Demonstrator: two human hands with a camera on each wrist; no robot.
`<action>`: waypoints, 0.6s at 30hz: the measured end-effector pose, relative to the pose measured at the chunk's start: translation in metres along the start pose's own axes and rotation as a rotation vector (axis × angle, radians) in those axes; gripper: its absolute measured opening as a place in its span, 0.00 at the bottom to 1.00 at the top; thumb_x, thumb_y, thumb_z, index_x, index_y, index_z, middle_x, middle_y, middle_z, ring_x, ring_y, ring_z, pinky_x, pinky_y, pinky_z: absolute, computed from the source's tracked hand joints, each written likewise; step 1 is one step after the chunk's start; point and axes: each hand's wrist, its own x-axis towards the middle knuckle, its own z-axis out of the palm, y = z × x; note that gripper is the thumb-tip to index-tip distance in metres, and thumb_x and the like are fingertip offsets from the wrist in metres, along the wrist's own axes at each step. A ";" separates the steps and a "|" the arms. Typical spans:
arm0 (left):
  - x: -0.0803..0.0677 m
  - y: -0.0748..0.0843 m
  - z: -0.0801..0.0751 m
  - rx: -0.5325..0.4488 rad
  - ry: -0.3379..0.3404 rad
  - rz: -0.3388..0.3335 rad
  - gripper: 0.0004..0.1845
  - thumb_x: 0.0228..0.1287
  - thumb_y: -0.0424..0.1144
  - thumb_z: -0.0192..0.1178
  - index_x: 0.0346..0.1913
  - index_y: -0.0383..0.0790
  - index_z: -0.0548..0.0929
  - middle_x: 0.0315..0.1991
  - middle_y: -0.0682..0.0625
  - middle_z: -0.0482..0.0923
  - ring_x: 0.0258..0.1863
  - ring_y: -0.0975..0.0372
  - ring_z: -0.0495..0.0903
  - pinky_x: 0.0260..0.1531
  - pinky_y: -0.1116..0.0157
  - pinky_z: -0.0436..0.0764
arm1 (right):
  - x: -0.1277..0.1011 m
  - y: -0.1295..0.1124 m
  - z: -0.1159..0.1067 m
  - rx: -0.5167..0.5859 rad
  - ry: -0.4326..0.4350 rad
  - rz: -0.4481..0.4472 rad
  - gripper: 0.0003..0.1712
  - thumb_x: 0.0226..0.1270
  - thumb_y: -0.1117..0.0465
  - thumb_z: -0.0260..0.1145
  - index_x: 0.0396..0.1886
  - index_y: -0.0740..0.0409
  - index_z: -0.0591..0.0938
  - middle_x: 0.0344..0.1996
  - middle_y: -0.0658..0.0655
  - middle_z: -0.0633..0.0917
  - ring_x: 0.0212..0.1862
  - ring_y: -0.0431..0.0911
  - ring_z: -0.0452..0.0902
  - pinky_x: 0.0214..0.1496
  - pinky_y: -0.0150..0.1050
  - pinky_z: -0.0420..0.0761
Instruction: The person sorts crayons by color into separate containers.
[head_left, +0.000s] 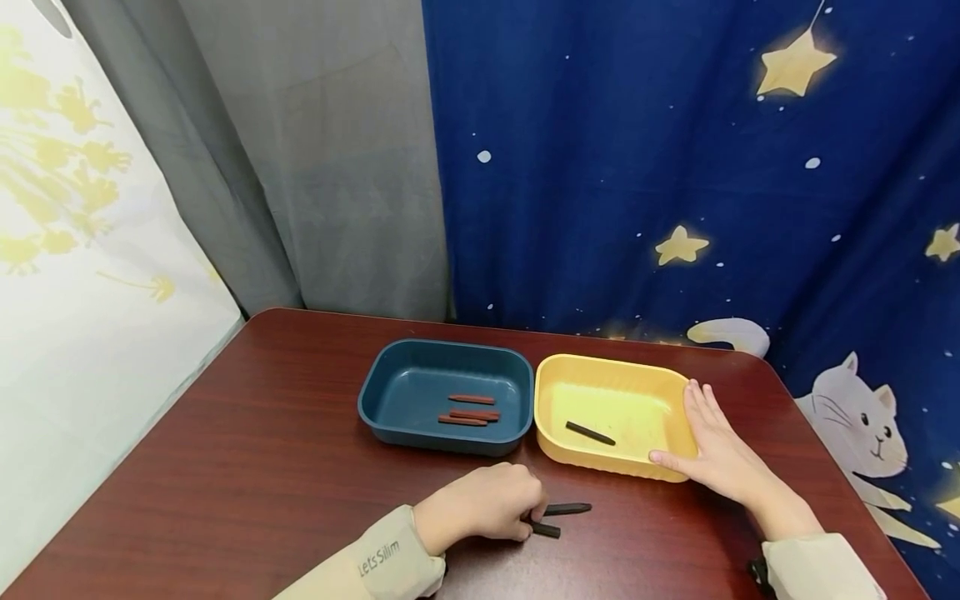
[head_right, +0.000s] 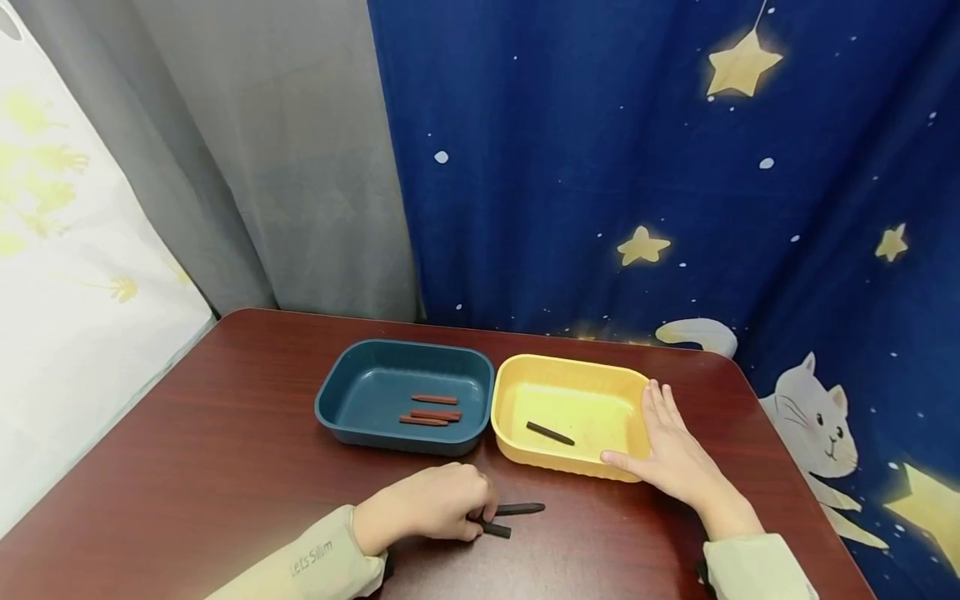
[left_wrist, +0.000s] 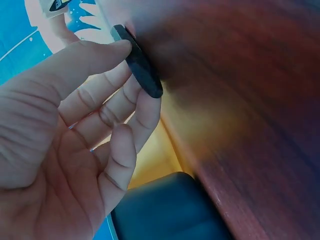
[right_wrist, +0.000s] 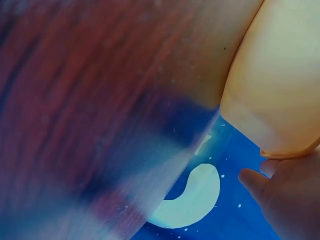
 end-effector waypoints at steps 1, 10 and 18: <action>0.000 0.000 0.000 0.002 0.001 0.004 0.09 0.50 0.37 0.73 0.25 0.52 0.82 0.19 0.65 0.72 0.19 0.74 0.69 0.21 0.78 0.68 | 0.000 0.000 0.000 0.002 -0.001 0.003 0.69 0.60 0.36 0.68 0.77 0.73 0.39 0.79 0.71 0.37 0.80 0.62 0.23 0.80 0.58 0.33; 0.000 -0.004 -0.007 -0.024 0.020 0.046 0.07 0.51 0.36 0.71 0.27 0.51 0.83 0.19 0.65 0.71 0.19 0.76 0.68 0.22 0.79 0.68 | 0.001 -0.001 -0.001 -0.001 -0.002 0.001 0.69 0.59 0.37 0.70 0.77 0.73 0.40 0.79 0.72 0.38 0.80 0.63 0.25 0.79 0.62 0.38; 0.004 -0.005 -0.019 -0.045 0.027 0.063 0.09 0.54 0.35 0.69 0.24 0.52 0.80 0.16 0.63 0.68 0.18 0.74 0.65 0.19 0.78 0.64 | -0.001 0.000 0.001 0.003 0.000 0.018 0.69 0.60 0.36 0.68 0.78 0.72 0.39 0.79 0.70 0.37 0.80 0.62 0.25 0.79 0.62 0.37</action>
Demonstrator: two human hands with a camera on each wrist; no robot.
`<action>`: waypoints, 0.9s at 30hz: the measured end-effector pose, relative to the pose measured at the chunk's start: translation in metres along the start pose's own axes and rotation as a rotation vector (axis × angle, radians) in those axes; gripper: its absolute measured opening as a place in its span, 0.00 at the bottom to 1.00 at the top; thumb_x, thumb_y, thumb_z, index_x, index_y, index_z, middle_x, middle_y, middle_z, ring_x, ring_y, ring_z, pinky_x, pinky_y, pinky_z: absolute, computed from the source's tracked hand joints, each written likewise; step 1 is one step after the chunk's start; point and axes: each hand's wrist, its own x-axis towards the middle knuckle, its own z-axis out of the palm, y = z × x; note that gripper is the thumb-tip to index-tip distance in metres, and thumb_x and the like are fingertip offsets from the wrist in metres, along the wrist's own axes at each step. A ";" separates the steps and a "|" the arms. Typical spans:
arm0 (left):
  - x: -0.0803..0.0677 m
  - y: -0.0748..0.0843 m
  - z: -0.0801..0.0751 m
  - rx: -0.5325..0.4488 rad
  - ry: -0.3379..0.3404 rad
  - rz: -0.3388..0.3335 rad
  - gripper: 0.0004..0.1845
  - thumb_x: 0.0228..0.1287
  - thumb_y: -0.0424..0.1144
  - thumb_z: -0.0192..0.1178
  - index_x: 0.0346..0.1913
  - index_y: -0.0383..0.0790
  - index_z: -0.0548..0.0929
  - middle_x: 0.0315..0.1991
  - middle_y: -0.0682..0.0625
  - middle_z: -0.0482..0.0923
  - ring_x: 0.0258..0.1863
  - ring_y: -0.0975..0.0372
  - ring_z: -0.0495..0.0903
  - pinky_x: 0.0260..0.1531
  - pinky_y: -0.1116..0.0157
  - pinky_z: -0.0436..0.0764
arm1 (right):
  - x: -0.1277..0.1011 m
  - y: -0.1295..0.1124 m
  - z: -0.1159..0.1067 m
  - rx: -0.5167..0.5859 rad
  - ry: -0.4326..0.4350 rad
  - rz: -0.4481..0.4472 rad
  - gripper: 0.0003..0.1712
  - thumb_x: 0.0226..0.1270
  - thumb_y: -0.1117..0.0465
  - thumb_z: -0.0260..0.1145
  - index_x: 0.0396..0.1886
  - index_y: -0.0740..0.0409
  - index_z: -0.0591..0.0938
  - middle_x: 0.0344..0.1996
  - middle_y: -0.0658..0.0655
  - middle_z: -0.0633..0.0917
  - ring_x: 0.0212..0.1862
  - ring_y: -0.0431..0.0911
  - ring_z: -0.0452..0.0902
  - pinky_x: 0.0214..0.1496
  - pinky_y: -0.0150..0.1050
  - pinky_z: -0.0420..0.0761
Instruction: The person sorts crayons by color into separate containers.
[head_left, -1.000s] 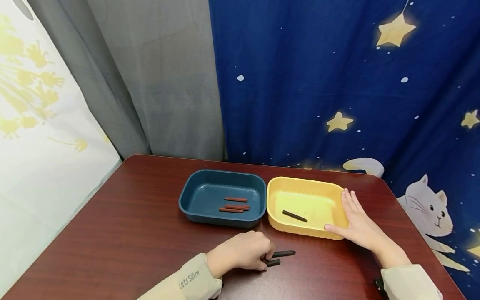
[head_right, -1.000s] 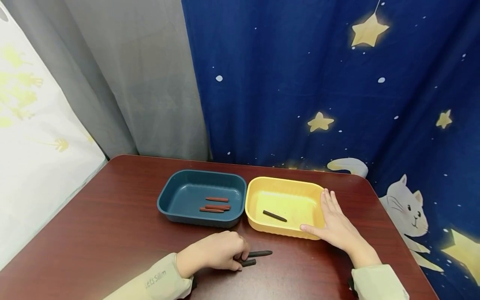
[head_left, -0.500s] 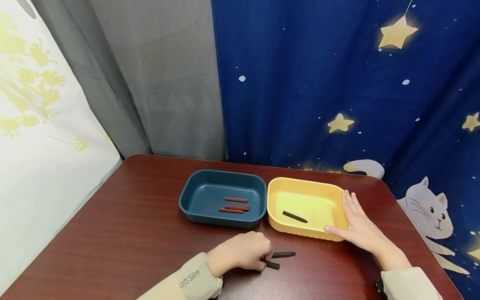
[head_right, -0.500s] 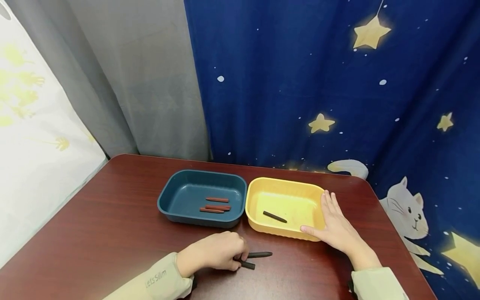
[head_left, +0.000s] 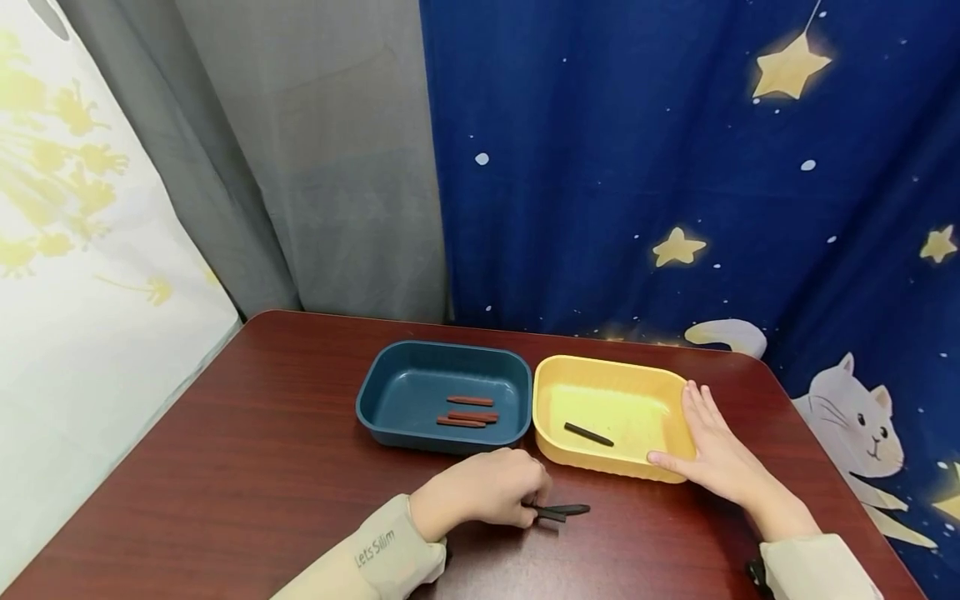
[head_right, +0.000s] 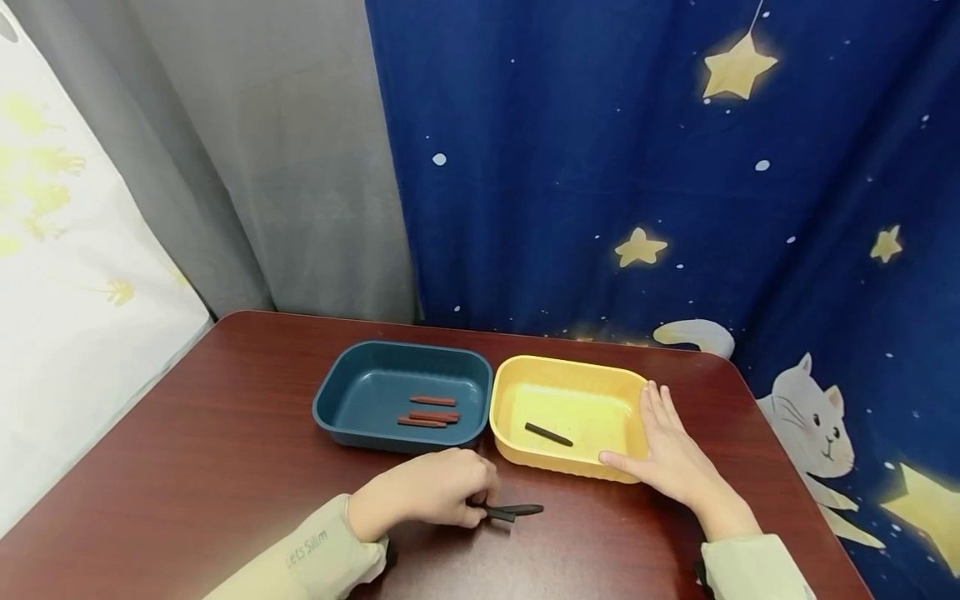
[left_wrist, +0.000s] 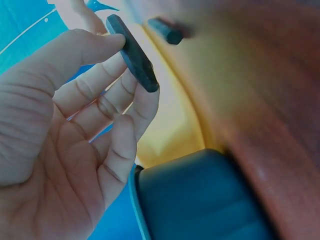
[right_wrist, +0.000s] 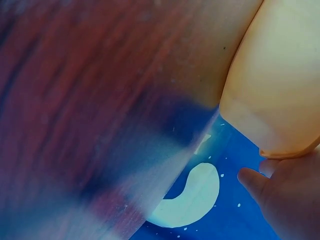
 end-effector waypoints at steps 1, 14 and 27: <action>0.001 0.000 -0.002 -0.005 -0.004 -0.002 0.10 0.54 0.35 0.69 0.23 0.52 0.79 0.16 0.63 0.67 0.18 0.73 0.65 0.19 0.78 0.64 | -0.001 0.000 0.000 0.001 0.001 0.001 0.69 0.60 0.36 0.68 0.78 0.72 0.39 0.79 0.70 0.37 0.80 0.62 0.24 0.79 0.62 0.36; 0.013 0.005 -0.020 -0.053 -0.002 0.002 0.08 0.57 0.36 0.68 0.26 0.52 0.81 0.18 0.65 0.73 0.20 0.74 0.69 0.22 0.78 0.68 | -0.001 -0.001 0.001 0.011 0.002 -0.005 0.69 0.59 0.36 0.69 0.78 0.71 0.39 0.79 0.71 0.38 0.80 0.62 0.24 0.79 0.61 0.36; 0.034 0.001 -0.041 -0.086 0.034 0.081 0.03 0.62 0.35 0.65 0.37 0.47 0.85 0.21 0.63 0.74 0.23 0.74 0.71 0.28 0.81 0.70 | -0.001 0.000 0.001 -0.001 0.020 -0.022 0.68 0.60 0.37 0.69 0.78 0.73 0.40 0.79 0.72 0.39 0.80 0.62 0.25 0.81 0.53 0.31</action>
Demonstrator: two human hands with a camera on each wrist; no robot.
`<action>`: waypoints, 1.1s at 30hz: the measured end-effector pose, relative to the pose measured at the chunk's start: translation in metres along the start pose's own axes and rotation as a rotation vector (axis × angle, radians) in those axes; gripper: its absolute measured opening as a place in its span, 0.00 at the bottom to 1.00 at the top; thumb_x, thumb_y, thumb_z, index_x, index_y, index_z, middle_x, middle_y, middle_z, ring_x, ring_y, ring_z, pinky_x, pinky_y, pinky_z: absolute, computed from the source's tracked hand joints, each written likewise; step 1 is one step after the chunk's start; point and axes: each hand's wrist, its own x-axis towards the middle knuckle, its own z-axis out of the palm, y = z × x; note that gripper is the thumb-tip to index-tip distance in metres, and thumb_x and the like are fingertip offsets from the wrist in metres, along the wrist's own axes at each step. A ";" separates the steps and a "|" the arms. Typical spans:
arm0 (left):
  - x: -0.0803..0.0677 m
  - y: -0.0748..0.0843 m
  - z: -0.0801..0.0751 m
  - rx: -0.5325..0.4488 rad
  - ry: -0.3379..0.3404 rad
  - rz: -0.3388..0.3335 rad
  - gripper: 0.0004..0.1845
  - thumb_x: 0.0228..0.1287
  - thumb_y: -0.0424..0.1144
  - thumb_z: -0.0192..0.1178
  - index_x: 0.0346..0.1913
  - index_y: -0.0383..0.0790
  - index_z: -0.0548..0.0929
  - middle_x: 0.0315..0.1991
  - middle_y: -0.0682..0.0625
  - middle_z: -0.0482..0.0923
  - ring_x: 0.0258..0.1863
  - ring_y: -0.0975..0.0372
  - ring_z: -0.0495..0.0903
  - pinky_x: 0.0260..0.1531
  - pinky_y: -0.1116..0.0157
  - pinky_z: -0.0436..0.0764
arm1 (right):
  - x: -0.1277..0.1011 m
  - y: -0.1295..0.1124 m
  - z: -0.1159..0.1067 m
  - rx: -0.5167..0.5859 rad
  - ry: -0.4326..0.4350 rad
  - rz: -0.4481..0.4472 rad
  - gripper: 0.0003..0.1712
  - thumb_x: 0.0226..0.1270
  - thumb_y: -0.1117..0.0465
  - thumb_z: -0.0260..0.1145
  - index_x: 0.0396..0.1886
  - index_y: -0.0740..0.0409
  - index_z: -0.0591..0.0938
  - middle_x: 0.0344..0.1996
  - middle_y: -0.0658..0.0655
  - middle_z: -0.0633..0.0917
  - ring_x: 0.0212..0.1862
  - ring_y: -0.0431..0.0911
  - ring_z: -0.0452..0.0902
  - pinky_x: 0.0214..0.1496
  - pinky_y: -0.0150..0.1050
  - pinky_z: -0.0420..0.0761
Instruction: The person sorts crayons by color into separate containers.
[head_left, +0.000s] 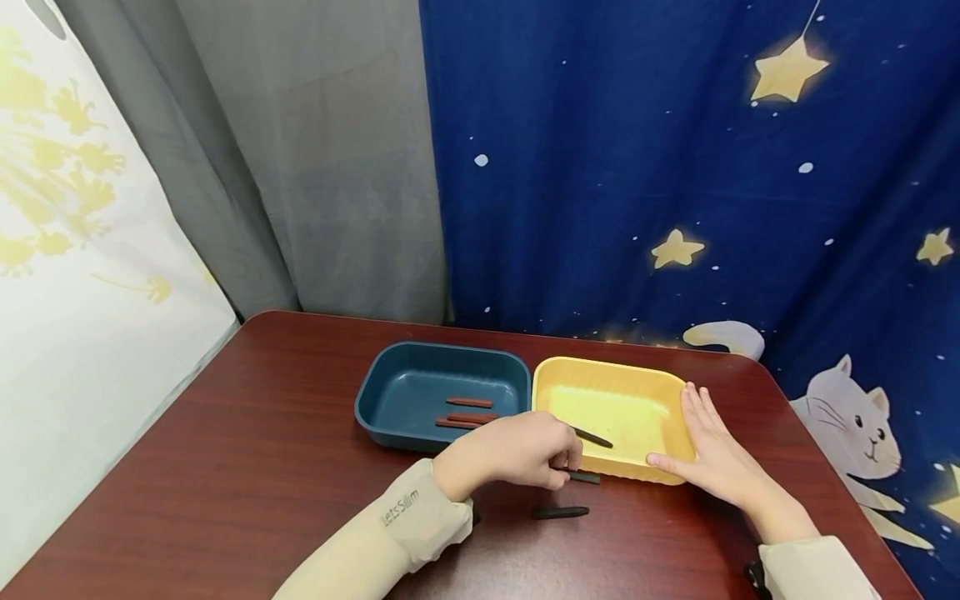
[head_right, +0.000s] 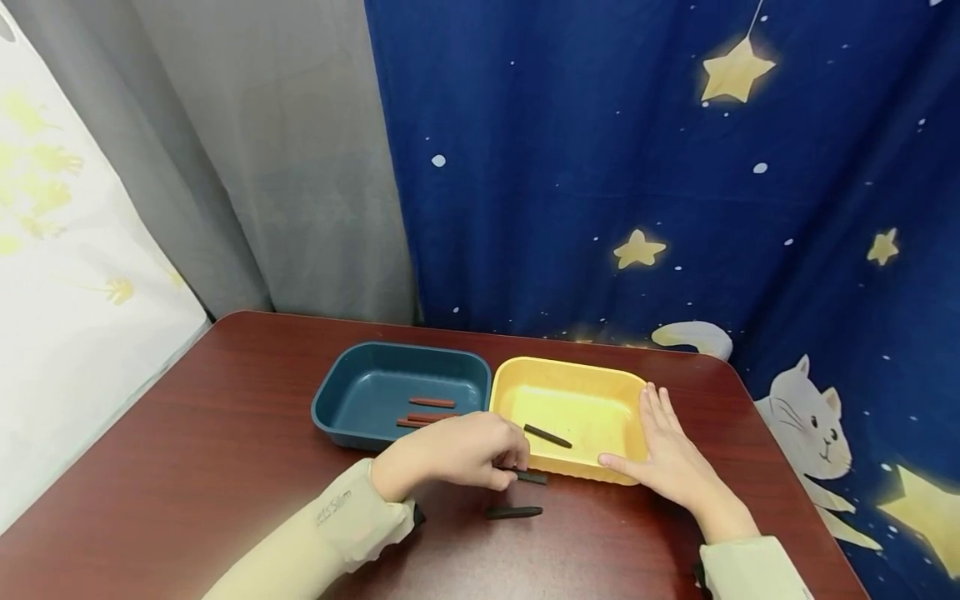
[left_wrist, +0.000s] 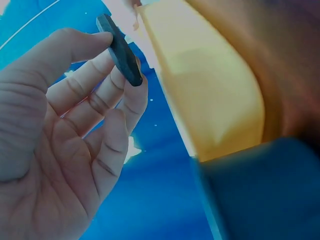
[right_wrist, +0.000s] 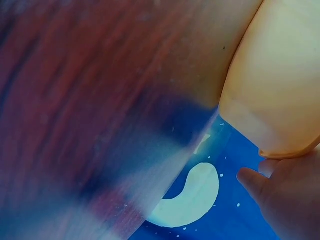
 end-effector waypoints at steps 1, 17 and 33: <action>0.002 0.001 -0.003 0.011 0.003 0.004 0.03 0.62 0.35 0.65 0.37 0.47 0.85 0.22 0.62 0.74 0.23 0.74 0.71 0.28 0.81 0.70 | 0.000 0.000 0.000 0.001 0.002 -0.001 0.68 0.59 0.37 0.69 0.78 0.73 0.40 0.79 0.72 0.39 0.80 0.62 0.25 0.81 0.53 0.32; 0.034 0.000 -0.025 0.022 0.047 0.028 0.02 0.62 0.37 0.65 0.37 0.45 0.86 0.26 0.60 0.79 0.26 0.71 0.74 0.30 0.80 0.71 | 0.006 -0.004 -0.004 -0.007 -0.009 0.018 0.69 0.59 0.36 0.69 0.78 0.72 0.39 0.79 0.71 0.38 0.80 0.64 0.26 0.76 0.67 0.43; 0.075 -0.033 -0.002 -0.023 0.056 -0.037 0.03 0.63 0.34 0.64 0.37 0.43 0.86 0.33 0.56 0.84 0.32 0.69 0.78 0.33 0.79 0.73 | 0.002 -0.001 -0.001 -0.002 -0.004 0.013 0.68 0.59 0.37 0.70 0.78 0.73 0.40 0.78 0.72 0.39 0.80 0.63 0.26 0.79 0.62 0.39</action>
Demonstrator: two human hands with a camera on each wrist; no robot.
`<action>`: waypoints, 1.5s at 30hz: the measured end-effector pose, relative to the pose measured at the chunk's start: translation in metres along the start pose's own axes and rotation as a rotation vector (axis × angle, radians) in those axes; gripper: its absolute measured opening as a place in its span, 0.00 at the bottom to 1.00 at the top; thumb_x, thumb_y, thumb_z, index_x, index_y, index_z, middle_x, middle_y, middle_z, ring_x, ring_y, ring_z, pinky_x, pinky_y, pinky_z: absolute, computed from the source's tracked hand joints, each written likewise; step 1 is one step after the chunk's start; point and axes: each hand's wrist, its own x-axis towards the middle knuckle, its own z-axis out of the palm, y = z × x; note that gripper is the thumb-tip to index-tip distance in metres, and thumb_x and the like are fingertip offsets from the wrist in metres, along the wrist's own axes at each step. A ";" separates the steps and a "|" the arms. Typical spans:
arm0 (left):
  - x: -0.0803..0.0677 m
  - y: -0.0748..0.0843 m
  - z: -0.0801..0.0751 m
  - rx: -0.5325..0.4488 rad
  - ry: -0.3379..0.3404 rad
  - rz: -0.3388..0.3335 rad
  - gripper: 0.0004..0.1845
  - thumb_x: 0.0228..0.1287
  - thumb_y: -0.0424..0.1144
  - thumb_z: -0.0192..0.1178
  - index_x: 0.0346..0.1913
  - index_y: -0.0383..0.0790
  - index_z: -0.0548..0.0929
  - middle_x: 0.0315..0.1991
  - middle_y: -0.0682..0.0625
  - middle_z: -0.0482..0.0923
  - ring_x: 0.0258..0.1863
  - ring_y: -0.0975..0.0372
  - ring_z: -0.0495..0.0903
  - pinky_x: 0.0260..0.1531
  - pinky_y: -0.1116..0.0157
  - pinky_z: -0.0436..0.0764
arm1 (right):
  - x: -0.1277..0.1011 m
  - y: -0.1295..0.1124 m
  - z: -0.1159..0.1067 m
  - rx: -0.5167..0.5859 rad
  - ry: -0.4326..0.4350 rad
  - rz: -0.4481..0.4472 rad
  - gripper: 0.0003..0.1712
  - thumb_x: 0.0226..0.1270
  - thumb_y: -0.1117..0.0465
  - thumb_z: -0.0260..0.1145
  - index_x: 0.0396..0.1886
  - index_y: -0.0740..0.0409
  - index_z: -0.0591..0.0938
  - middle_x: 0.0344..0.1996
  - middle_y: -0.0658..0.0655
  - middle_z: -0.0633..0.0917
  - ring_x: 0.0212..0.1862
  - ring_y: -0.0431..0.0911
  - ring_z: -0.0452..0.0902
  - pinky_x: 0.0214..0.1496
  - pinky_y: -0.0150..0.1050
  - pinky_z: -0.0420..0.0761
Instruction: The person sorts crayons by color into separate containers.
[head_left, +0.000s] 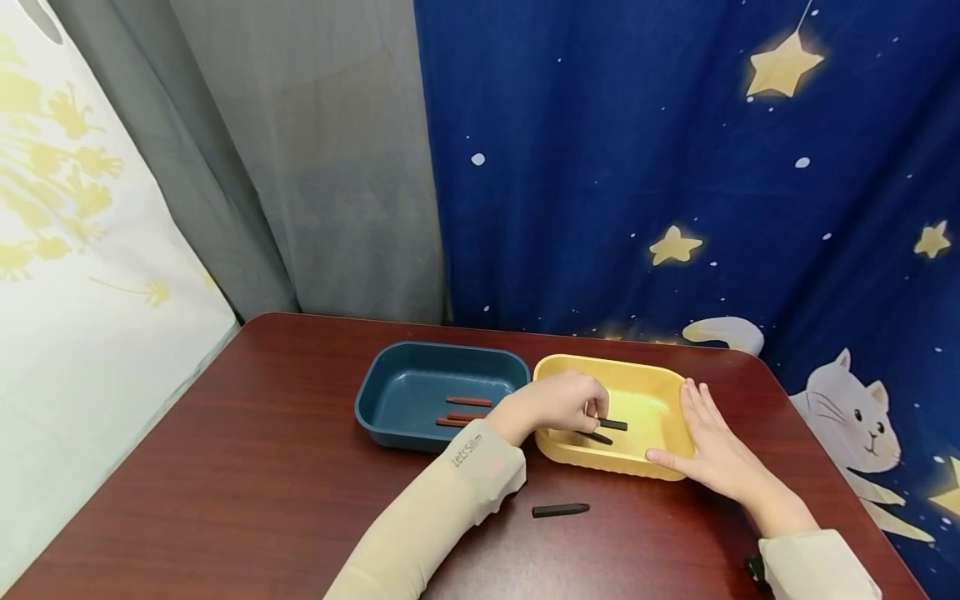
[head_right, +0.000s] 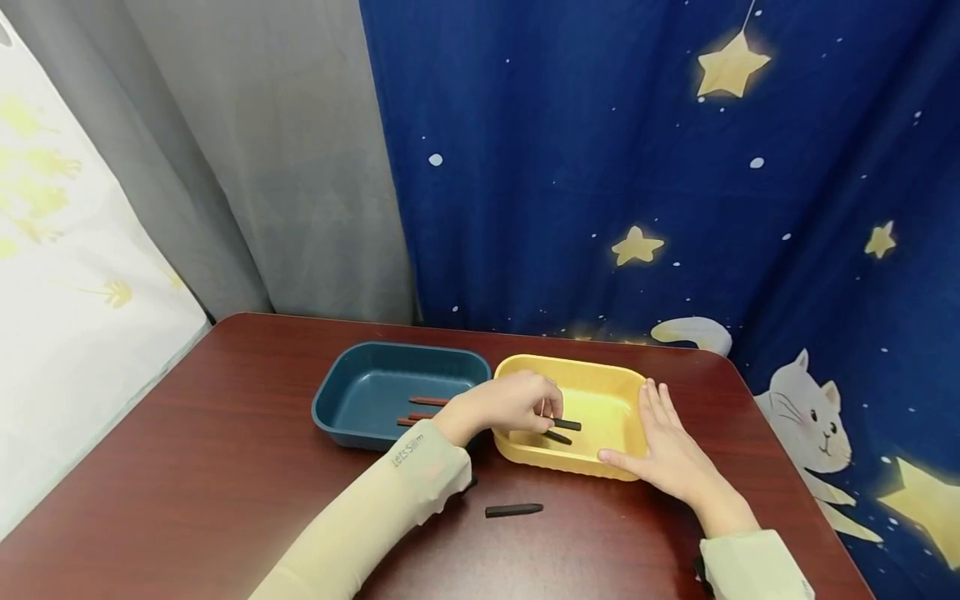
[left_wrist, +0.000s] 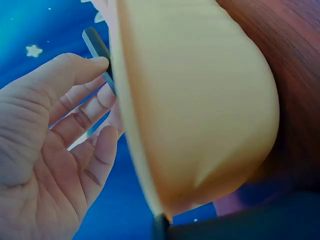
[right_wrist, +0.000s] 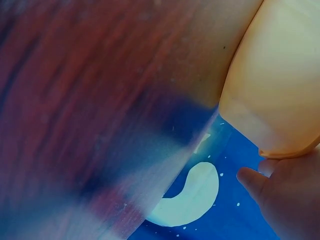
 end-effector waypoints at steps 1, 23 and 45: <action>0.002 -0.001 0.002 -0.002 0.000 -0.007 0.03 0.63 0.34 0.64 0.37 0.43 0.86 0.33 0.56 0.84 0.32 0.69 0.78 0.33 0.79 0.73 | 0.000 0.000 0.000 -0.003 0.000 -0.002 0.68 0.59 0.37 0.70 0.78 0.73 0.40 0.78 0.72 0.39 0.80 0.64 0.26 0.79 0.62 0.39; 0.029 -0.014 0.041 -0.009 -0.034 -0.211 0.05 0.61 0.34 0.67 0.32 0.50 0.86 0.31 0.58 0.84 0.32 0.68 0.75 0.32 0.76 0.73 | -0.004 0.002 0.004 0.000 -0.002 -0.010 0.68 0.61 0.36 0.68 0.77 0.74 0.41 0.78 0.73 0.40 0.80 0.62 0.24 0.80 0.54 0.32; 0.016 0.014 0.020 0.086 -0.010 -0.140 0.05 0.66 0.38 0.61 0.38 0.49 0.87 0.29 0.60 0.79 0.31 0.69 0.75 0.32 0.76 0.72 | -0.002 0.000 0.000 0.001 0.003 -0.009 0.67 0.61 0.37 0.68 0.77 0.75 0.40 0.78 0.72 0.38 0.80 0.62 0.23 0.80 0.58 0.33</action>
